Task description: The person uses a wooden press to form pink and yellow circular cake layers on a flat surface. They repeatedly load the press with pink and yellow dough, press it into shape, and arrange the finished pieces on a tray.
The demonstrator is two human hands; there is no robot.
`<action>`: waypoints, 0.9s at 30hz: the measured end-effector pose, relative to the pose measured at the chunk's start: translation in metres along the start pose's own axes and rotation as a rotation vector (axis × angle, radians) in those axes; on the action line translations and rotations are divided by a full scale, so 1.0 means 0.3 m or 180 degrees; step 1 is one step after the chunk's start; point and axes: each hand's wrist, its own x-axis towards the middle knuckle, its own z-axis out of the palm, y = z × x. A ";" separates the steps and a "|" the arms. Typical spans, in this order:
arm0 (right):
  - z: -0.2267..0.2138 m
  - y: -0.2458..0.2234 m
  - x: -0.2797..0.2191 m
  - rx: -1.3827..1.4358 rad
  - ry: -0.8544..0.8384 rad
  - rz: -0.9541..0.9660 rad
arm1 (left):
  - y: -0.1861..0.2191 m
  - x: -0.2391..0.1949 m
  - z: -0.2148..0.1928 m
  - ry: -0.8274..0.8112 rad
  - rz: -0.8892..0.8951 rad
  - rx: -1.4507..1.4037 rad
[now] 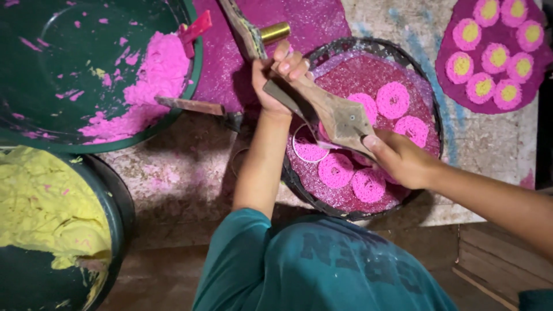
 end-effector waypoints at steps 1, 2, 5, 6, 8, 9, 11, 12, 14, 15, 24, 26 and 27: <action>0.012 -0.001 0.014 0.0066 -0.0013 -0.0256 | 0.021 0.000 0.009 0.0052 -0.0016 0.0074; 0.022 -0.001 0.026 0.0133 -0.0027 -0.0511 | 0.042 0.000 0.017 0.0105 -0.0033 0.0147; 0.053 0.008 0.046 0.0301 -0.0206 -0.0360 | 0.086 -0.029 0.032 0.0157 -0.0045 0.0261; 0.062 0.013 0.047 0.0259 -0.0229 -0.0468 | 0.093 -0.049 0.037 0.0262 -0.0023 0.0303; 0.066 0.017 0.048 0.0173 -0.0248 -0.0699 | 0.097 -0.076 0.043 0.0445 0.0006 0.0393; 0.066 0.024 0.041 0.0159 -0.0290 -0.0495 | 0.085 -0.095 0.044 0.0477 0.0034 0.0311; 0.054 0.044 0.023 0.0135 -0.0365 -0.0079 | 0.040 -0.123 0.042 0.0538 0.0077 0.0136; 0.042 0.058 0.013 0.0099 -0.0411 0.0087 | 0.009 -0.124 0.038 0.0526 0.0119 0.0044; 0.004 0.088 0.000 0.0019 -0.0502 0.0410 | -0.050 -0.109 0.034 0.0492 0.0208 -0.0135; -0.014 0.103 0.001 -0.0033 -0.0315 0.0383 | -0.070 -0.090 0.032 0.0478 0.0215 -0.0120; -0.061 0.314 0.026 0.0695 0.0871 -0.1543 | -0.065 -0.048 0.128 0.1561 -0.1198 0.3707; -0.016 0.370 0.012 0.1201 0.0929 -0.1473 | -0.084 -0.136 0.182 0.0936 -0.1556 0.5670; 0.011 0.396 0.004 0.1656 0.0890 -0.1590 | -0.099 -0.179 0.208 0.0551 -0.1563 0.6457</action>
